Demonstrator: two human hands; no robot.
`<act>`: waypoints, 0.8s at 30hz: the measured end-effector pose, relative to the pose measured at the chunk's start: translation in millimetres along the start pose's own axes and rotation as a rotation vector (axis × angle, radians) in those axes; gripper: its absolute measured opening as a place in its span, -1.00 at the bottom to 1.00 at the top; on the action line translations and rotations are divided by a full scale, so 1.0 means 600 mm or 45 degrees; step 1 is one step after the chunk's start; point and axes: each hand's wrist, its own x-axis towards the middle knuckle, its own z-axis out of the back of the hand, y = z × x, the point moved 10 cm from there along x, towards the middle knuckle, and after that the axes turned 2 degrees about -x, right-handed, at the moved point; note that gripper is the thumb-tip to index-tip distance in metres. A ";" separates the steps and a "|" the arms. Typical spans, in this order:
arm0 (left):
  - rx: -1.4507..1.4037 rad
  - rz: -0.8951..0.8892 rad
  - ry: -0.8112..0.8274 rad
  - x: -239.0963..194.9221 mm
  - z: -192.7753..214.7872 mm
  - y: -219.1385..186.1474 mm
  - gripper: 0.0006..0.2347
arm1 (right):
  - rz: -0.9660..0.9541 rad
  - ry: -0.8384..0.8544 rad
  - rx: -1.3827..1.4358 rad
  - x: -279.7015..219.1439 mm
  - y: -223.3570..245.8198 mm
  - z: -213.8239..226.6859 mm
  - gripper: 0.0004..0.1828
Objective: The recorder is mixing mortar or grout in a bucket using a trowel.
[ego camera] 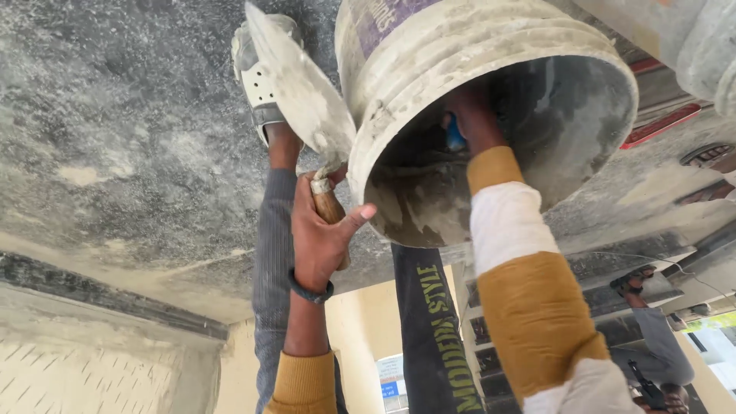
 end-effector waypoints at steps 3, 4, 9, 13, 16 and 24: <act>0.109 0.008 -0.057 -0.017 0.009 0.002 -0.36 | 0.113 0.004 0.272 -0.030 0.019 0.018 -0.70; 0.194 -0.018 -0.064 -0.009 0.013 -0.004 -0.37 | 0.037 0.057 0.323 -0.008 0.014 0.009 -0.71; 0.169 0.040 -0.058 -0.012 0.002 -0.001 -0.37 | -0.254 0.115 0.402 -0.048 -0.017 -0.009 -0.81; 0.037 0.027 -0.070 -0.012 0.004 0.006 -0.34 | -0.124 0.082 0.052 -0.090 0.009 -0.059 -0.81; 0.060 -0.007 -0.056 -0.019 0.002 0.008 -0.35 | -0.118 0.037 -0.026 -0.095 0.002 -0.086 -0.81; 0.192 0.068 -0.077 -0.020 0.009 0.020 -0.44 | 0.164 0.311 -0.262 -0.250 0.113 -0.105 -0.87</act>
